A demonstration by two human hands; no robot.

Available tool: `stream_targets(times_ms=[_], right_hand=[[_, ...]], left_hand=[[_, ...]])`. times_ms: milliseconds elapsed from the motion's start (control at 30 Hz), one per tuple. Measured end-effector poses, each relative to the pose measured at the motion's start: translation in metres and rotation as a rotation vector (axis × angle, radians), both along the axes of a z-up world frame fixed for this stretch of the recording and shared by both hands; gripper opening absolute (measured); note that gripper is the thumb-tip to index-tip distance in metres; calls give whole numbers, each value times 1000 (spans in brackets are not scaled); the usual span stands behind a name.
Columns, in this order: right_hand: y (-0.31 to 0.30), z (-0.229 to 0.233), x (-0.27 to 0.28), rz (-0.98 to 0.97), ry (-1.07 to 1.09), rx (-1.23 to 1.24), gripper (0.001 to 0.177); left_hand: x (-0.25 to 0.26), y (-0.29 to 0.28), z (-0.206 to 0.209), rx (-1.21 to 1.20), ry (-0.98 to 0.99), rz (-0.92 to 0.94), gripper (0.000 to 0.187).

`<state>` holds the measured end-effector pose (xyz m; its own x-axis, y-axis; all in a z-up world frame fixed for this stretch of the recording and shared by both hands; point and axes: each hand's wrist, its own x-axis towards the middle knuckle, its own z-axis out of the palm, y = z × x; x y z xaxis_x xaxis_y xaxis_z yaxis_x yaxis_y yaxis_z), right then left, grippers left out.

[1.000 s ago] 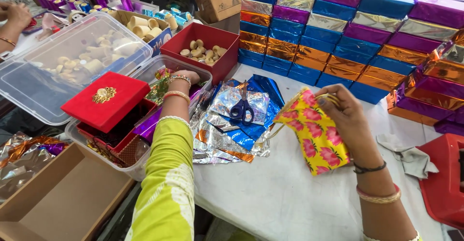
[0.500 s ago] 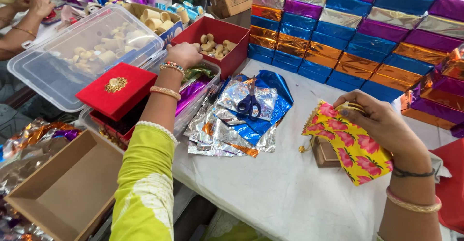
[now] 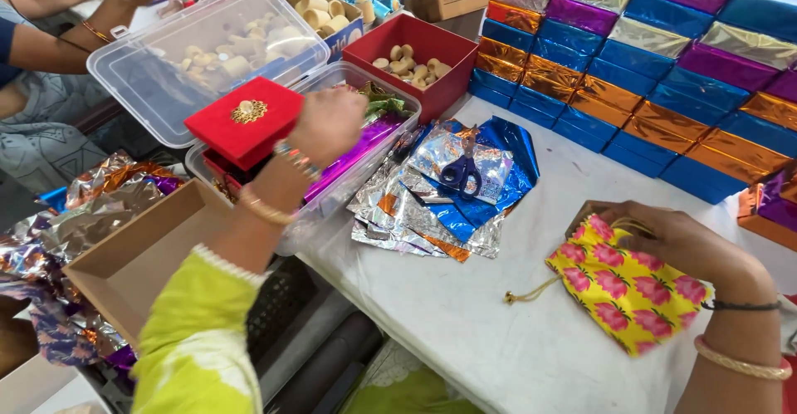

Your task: The person wraps a small wooden box with shiny blue foil, securing it with tape. They then place a small yellow floral pouch inside another wooden box and wrap that box with shiny orange foil, securing it with tape.

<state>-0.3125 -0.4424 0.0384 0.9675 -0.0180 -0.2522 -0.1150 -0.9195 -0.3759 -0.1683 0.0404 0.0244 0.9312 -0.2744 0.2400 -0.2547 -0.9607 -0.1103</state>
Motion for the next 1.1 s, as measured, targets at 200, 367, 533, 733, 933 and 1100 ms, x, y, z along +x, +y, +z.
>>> stream_targets(times_ms=[200,367,533,733,933,1100], right_hand=[[-3,-1,0,119,8,-42,49],[2,16,-17,290,-55,257,48],[-7,2,-7,352,-67,256,45],[-34,-38,16,225,2,33,31],[-22,-23,6,165,68,78,25],[-11,-18,4,164,131,27,24]], left_hand=[[-52,91,-24,169,-100,104,15],[-37,139,-69,52,191,67,23],[-28,150,-67,-134,446,13,45],[-23,154,-64,-153,583,-23,50],[1,170,-87,-147,567,25,47],[-25,153,-66,-69,443,24,39]])
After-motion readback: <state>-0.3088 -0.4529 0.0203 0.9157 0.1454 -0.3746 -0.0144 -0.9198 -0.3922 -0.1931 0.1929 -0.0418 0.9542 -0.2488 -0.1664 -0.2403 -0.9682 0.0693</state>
